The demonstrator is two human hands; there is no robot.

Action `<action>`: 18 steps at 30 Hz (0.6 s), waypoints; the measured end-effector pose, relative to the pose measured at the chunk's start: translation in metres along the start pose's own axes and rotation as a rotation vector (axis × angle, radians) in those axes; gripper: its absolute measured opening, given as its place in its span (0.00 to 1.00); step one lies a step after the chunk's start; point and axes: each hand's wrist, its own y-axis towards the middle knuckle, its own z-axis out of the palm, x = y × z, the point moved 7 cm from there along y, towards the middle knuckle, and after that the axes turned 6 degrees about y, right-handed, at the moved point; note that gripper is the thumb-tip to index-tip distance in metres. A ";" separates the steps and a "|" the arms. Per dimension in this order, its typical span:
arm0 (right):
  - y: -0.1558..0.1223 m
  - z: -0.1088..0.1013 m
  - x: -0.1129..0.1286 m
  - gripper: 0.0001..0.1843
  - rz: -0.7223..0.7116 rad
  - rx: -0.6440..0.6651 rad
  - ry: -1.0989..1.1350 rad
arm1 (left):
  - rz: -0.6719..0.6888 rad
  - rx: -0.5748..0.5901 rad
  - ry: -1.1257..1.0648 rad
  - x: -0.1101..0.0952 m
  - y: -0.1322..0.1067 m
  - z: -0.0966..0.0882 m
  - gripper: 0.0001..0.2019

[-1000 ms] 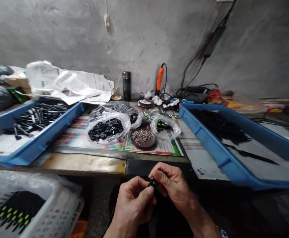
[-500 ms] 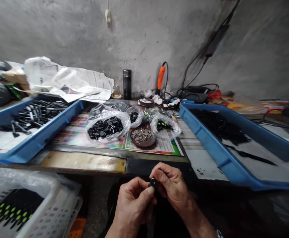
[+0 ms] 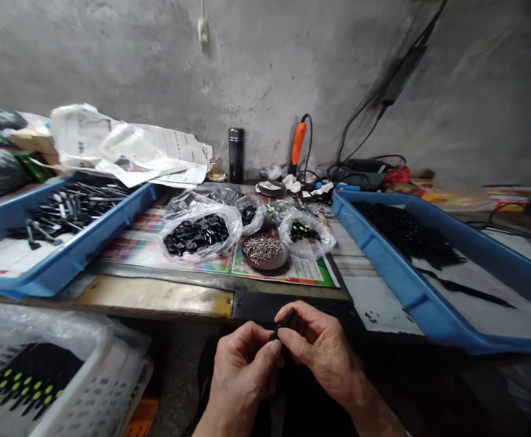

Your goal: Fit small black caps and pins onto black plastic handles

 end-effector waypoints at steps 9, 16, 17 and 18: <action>0.002 -0.002 -0.004 0.11 -0.042 -0.048 -0.068 | -0.024 0.034 0.013 0.004 0.001 0.000 0.24; 0.006 -0.007 -0.002 0.20 -0.059 -0.026 0.043 | -0.044 0.086 0.053 0.002 0.000 0.001 0.24; 0.006 -0.007 -0.003 0.21 -0.061 -0.031 0.035 | -0.030 0.090 0.072 0.003 0.001 0.001 0.23; 0.005 -0.007 -0.004 0.21 -0.067 -0.043 0.024 | -0.008 0.087 0.092 0.003 0.001 0.001 0.21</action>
